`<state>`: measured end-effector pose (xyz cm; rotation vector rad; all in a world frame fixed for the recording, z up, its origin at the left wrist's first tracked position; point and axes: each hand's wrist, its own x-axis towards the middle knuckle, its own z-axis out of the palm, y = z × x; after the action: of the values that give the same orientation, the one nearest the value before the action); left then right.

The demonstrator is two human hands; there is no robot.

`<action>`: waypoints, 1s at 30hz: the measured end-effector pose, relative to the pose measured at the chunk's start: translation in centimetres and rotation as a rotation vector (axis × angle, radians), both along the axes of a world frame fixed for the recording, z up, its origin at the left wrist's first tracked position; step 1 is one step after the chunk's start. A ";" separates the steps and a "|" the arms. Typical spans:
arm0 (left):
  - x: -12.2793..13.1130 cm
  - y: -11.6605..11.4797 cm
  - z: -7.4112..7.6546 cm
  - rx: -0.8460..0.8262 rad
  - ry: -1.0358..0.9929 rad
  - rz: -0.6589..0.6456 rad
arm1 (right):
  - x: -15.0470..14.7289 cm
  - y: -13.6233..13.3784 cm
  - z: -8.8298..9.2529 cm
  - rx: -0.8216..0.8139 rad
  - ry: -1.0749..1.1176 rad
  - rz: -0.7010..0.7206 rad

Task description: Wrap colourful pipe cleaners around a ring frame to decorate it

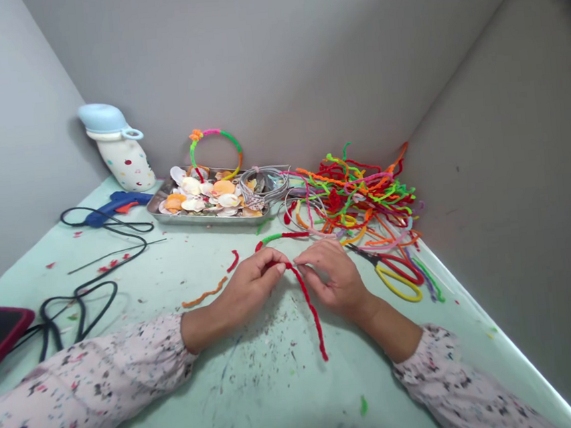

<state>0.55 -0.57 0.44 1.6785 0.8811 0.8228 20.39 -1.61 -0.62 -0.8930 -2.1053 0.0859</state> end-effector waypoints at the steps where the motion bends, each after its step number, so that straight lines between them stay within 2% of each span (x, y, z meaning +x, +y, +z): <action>1: 0.0 0.0 0.1 0.001 0.000 0.006 | 0.0 0.0 0.0 0.003 0.019 -0.017; 14: 0.2 0.0 0.3 0.046 0.053 0.088 | -0.1 -0.1 -0.1 0.008 0.045 -0.043; 30: 0.5 -0.3 0.5 0.322 0.189 0.137 | 0.0 -0.1 -0.3 0.027 0.047 -0.054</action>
<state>1.00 -0.86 0.92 2.0186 1.0449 0.9489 20.42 -1.71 -0.88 -0.9229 -2.0322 0.0499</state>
